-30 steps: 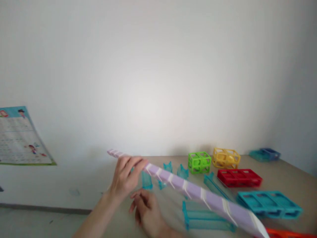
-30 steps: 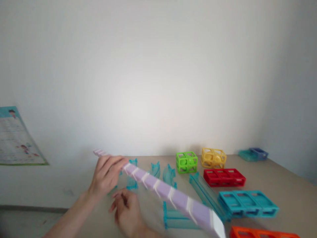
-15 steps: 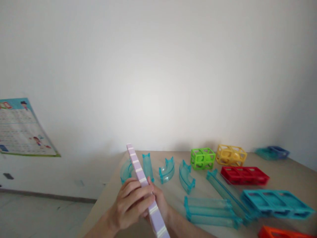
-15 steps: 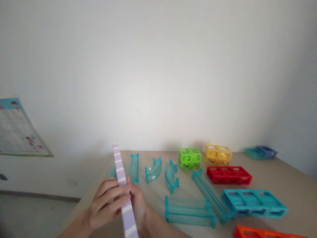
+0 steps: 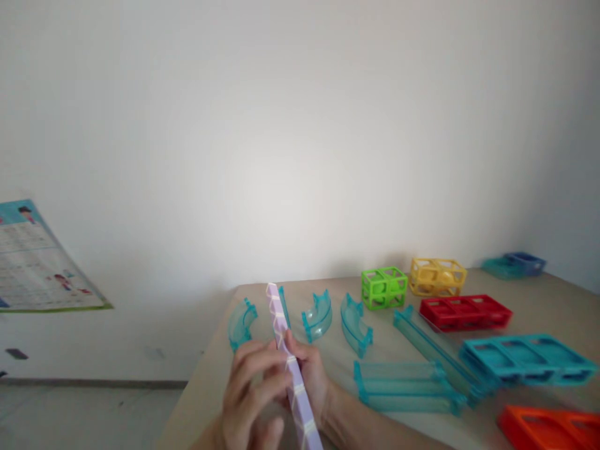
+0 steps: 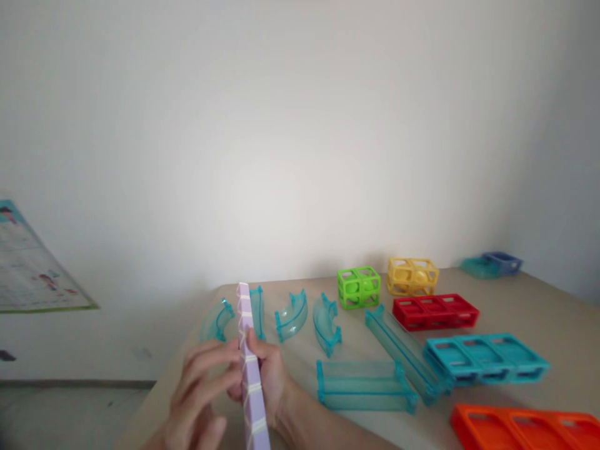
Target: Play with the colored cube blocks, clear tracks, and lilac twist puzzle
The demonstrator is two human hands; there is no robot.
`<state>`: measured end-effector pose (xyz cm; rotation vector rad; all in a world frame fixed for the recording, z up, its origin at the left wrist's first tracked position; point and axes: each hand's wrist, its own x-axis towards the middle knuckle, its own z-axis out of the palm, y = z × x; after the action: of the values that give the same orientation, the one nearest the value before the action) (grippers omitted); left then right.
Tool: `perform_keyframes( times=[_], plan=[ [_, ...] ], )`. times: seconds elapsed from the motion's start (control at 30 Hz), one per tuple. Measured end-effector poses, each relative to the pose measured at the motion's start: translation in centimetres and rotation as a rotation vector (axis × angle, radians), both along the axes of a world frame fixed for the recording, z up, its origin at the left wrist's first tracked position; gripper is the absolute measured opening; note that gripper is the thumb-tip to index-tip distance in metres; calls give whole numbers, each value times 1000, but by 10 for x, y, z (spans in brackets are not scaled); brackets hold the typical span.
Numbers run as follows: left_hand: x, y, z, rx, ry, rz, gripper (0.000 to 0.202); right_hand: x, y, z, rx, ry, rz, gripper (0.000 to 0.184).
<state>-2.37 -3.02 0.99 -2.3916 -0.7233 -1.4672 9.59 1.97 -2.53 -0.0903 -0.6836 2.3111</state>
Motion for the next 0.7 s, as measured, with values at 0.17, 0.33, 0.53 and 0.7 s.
perform_keyframes(
  times=[0.17,0.33,0.53,0.7],
  plan=[
    [-18,31,-10,-281,-650,308,39,-7,-16,-2,64,138,139,42],
    [-7,41,-4,-833,-1024,-6,49,-5,-20,-13,161,101,380,43],
    [7,30,4,-1114,-1183,-415,40,-4,-15,-20,137,12,433,47],
    [3,30,-1,-1279,-1062,-419,43,-6,-21,-9,56,-40,338,49]
  ],
)
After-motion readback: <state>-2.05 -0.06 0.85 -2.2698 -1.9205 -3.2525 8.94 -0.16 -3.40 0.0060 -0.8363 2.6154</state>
